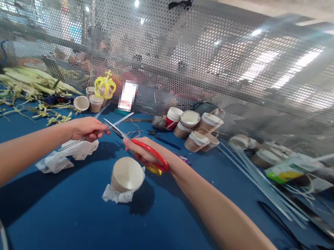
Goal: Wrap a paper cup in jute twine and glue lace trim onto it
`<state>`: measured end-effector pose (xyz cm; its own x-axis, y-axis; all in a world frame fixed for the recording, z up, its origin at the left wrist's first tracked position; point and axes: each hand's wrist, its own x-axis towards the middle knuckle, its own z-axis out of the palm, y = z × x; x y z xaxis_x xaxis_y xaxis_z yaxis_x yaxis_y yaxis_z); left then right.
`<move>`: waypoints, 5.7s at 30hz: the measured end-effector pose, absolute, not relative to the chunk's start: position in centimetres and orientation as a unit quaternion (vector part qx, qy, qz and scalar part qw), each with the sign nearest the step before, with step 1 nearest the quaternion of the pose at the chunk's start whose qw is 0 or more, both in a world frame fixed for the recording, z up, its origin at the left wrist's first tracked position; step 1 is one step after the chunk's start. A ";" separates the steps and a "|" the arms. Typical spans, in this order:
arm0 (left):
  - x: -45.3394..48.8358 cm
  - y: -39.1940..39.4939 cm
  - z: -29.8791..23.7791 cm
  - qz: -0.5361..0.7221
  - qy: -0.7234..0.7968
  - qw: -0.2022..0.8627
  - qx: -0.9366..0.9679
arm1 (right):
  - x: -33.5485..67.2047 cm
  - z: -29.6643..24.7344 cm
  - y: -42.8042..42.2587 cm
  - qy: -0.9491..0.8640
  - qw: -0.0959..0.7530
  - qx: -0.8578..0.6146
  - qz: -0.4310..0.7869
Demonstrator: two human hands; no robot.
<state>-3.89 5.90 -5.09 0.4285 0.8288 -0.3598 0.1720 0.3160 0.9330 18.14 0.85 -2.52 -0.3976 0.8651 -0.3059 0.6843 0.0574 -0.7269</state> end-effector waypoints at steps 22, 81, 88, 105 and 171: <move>-3.3 7.8 -4.5 0.185 0.590 0.340 0.709 | 20.7 -1.9 -0.7 -0.725 0.097 -0.644 0.225; 3.5 2.9 -0.1 0.555 0.325 0.606 0.468 | 30.4 -6.2 -2.3 -0.568 0.089 -0.808 0.131; 2.1 3.7 -0.7 0.587 0.342 0.463 0.569 | 29.6 -3.4 -3.7 -0.552 0.329 -0.695 0.322; 3.8 0.1 -1.9 0.554 0.220 0.494 0.634 | 25.9 -4.2 -6.8 -0.345 0.598 -0.321 0.649; 4.4 -2.9 -1.9 0.328 0.263 0.531 0.736 | 23.1 -5.3 -10.0 -0.608 0.537 -0.383 0.441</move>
<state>4.42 -2.89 -1.87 0.6460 0.7356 0.2038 0.0381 -0.2978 0.9539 23.06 -9.95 -5.25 -0.1294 0.9401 0.3153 -0.0076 0.3171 -0.9484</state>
